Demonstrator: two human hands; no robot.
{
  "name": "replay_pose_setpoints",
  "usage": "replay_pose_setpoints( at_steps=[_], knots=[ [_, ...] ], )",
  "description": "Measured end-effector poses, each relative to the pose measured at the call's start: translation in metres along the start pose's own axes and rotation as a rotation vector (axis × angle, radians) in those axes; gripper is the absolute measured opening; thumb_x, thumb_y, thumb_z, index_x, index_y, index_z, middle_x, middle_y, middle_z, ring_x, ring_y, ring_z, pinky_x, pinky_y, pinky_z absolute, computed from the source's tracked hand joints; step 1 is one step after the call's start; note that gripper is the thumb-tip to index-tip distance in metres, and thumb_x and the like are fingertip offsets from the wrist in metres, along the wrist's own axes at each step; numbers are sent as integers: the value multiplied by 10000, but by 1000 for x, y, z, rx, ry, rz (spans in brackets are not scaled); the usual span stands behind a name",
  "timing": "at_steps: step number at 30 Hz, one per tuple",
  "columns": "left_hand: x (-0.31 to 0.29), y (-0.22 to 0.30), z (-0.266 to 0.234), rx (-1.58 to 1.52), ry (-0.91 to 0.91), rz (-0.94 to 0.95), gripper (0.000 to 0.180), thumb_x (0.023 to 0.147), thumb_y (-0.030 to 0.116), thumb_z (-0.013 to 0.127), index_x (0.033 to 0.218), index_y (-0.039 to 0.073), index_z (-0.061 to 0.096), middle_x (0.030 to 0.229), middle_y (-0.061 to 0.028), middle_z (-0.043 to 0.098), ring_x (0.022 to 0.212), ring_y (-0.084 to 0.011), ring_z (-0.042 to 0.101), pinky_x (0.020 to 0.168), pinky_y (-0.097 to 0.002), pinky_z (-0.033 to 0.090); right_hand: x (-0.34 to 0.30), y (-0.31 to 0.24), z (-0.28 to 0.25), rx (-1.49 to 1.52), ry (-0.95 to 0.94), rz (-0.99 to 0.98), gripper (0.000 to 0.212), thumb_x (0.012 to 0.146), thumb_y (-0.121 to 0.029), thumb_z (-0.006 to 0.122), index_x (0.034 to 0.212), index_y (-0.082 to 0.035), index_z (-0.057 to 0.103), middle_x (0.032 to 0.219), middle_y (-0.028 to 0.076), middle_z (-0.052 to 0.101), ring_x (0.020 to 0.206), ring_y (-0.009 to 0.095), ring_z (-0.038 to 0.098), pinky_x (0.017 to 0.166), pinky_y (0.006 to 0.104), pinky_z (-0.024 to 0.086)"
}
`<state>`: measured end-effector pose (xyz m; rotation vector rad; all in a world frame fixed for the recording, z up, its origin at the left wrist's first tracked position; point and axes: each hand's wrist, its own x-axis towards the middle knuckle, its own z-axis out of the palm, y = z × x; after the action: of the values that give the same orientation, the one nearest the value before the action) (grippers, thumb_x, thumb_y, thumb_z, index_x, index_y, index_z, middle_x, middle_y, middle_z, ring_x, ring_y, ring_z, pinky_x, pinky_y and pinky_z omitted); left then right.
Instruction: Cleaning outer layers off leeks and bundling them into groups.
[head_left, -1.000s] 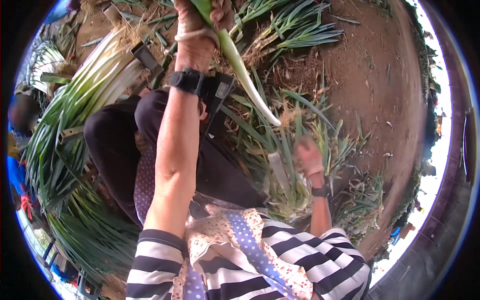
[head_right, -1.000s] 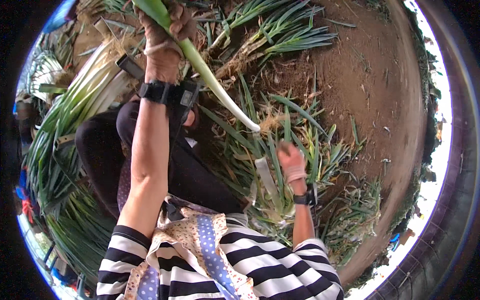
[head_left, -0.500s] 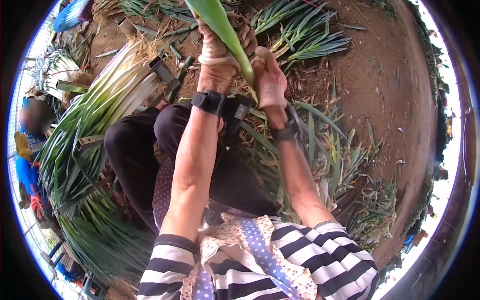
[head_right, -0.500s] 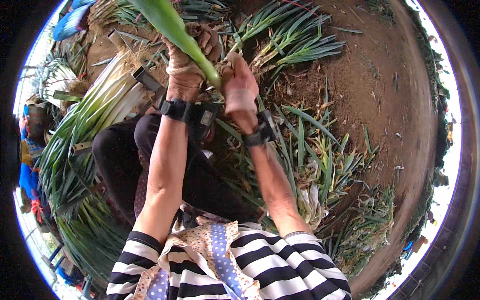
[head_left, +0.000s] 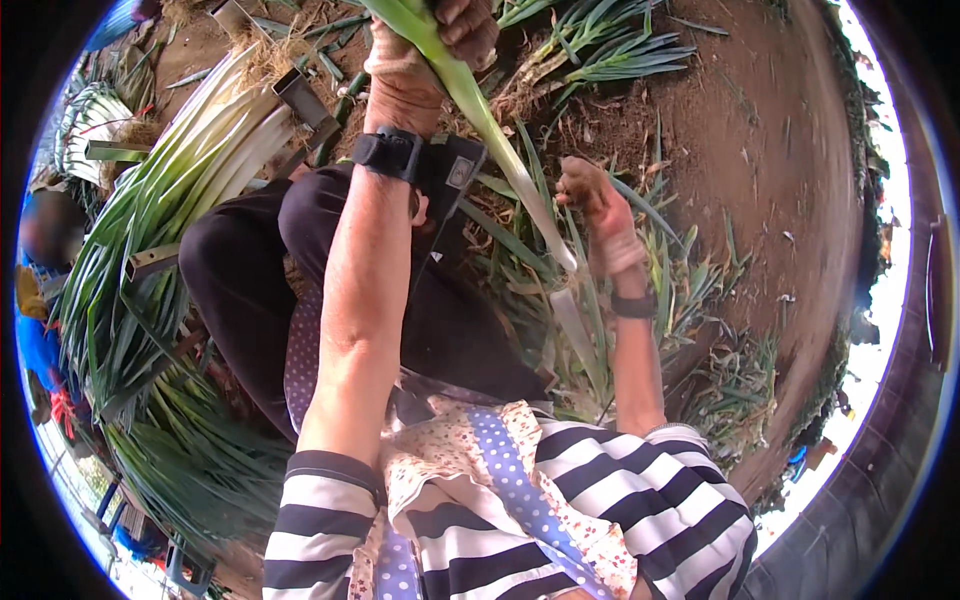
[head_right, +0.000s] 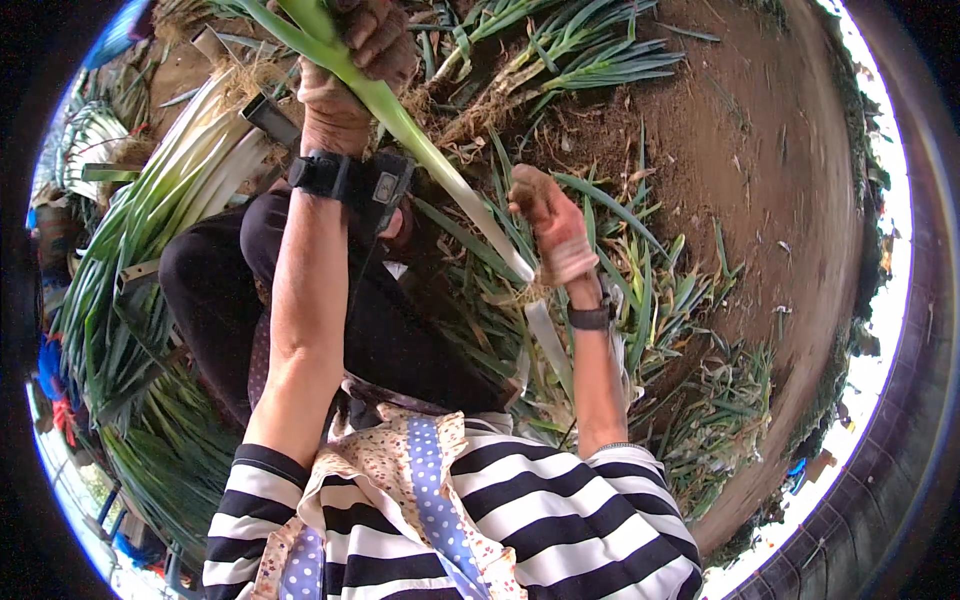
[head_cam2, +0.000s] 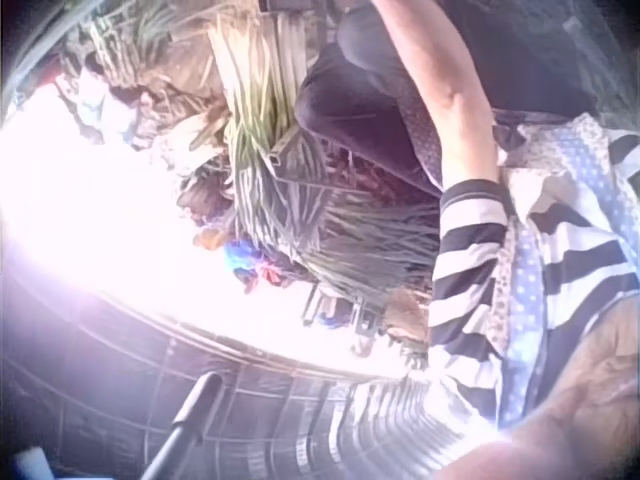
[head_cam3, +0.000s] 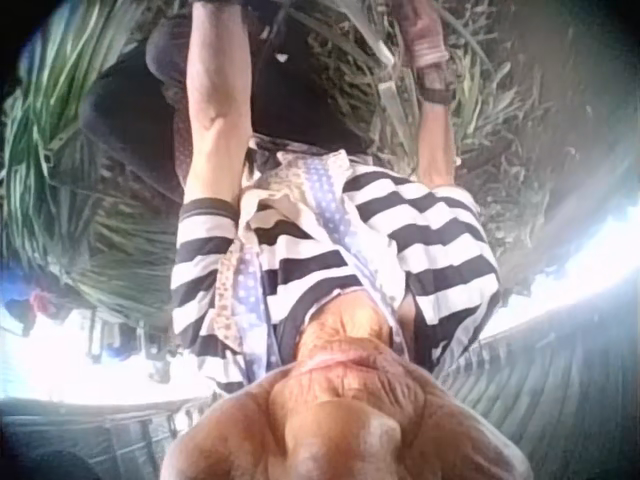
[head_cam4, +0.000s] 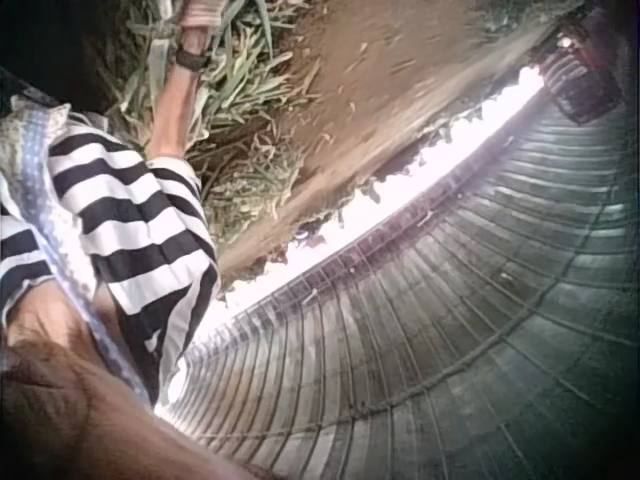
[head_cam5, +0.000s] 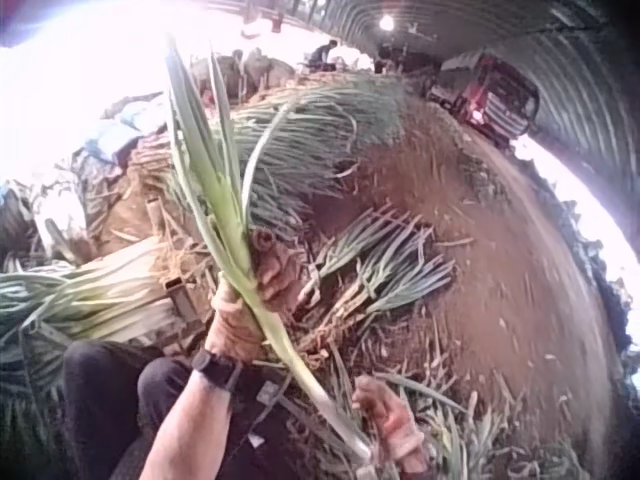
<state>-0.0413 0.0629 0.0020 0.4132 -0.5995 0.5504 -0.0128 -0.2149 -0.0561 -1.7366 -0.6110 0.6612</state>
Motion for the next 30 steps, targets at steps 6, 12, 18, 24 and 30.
replay_pose_setpoints(
  at_steps=[6,12,18,24,30],
  knots=[
    [-3,6,8,45,317,38,248,834,321,551,878,78,538,645,0,442,563,-134,426,429,-253,367,-61,51,26,-677,74,131,360,842,-470,515,978,-136,530,570,14,542,469,167,514,431,294,437],
    [7,5,16,70,677,-141,410,862,466,463,659,109,465,555,-14,429,501,-152,428,406,-271,343,-183,146,-57,-1224,-365,960,302,821,-347,462,1030,-148,554,959,160,618,907,357,582,777,450,453],
    [3,22,19,71,547,-43,382,834,472,515,721,109,481,550,-23,430,489,-152,417,413,-270,344,-168,74,-82,-980,-37,732,530,760,-401,580,1187,-96,510,1113,184,559,1015,332,539,837,411,443],
    [3,37,57,361,804,84,457,848,545,427,829,92,489,647,2,443,555,-139,393,506,-266,365,-62,-28,0,-764,242,-243,477,820,-428,555,1140,-74,549,1061,122,560,922,320,553,779,378,455],
    [-10,124,40,478,522,358,554,810,590,474,1012,77,523,731,-48,514,654,-194,481,600,-309,433,-6,-40,48,-689,176,-444,383,705,-190,646,1079,-123,598,913,49,595,792,245,572,664,370,459]
  ],
)
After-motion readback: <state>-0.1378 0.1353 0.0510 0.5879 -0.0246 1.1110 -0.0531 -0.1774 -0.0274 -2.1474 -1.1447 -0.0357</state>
